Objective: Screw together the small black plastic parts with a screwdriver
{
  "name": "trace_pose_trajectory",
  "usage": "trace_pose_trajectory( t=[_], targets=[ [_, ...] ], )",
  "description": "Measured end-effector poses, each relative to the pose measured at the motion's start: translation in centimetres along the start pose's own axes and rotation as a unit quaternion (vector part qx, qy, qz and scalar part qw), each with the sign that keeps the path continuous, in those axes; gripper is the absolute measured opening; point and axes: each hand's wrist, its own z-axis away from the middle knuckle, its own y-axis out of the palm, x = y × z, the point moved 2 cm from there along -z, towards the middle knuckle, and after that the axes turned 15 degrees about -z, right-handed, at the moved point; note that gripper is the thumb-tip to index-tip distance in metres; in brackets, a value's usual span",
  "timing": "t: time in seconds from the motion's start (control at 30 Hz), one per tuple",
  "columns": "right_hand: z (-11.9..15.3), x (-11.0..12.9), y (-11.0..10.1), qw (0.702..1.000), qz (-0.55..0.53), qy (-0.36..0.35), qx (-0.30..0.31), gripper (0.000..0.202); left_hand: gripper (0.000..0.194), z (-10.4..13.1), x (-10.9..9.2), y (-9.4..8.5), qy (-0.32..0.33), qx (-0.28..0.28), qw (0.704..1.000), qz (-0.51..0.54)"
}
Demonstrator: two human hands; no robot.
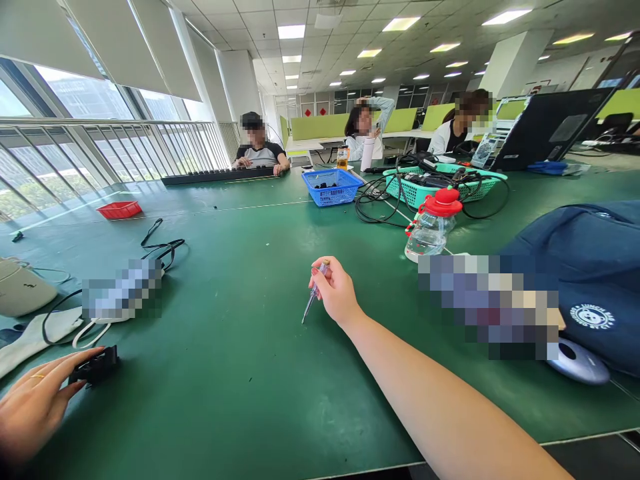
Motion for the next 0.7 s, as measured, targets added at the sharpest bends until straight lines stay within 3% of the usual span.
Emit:
trace_pose_trajectory(
  t=[0.13, 0.33, 0.43, 0.53, 0.7],
  targets=[
    [0.0, 0.1, 0.0, 1.000, 0.007, -0.003, -0.001, 0.036, 0.037, -0.6, 0.0, 0.2, 0.010, -0.002, 0.999, 0.050],
    [-0.1, 0.1, 0.0, 1.000, 0.016, -0.005, -0.002, 0.037, 0.038, -0.3, 0.7, 0.8, -0.003, 0.041, 0.995, 0.089],
    [0.0, 0.0, 0.0, 1.000, 0.021, -0.007, -0.004, 0.036, 0.039, -0.5, -0.2, 0.1, -0.025, 0.088, 0.993, 0.080],
    [0.1, 0.1, -0.1, 0.999, 0.042, -0.033, -0.003, 0.034, 0.043, -1.6, -3.7, -2.5, 0.000, 0.127, 0.988, 0.084],
    [0.9, 1.1, 0.4, 0.986, 0.127, -0.106, 0.009, 0.027, 0.043, -4.1, -14.9, -9.0, 0.173, 0.115, 0.965, 0.160]
  ],
)
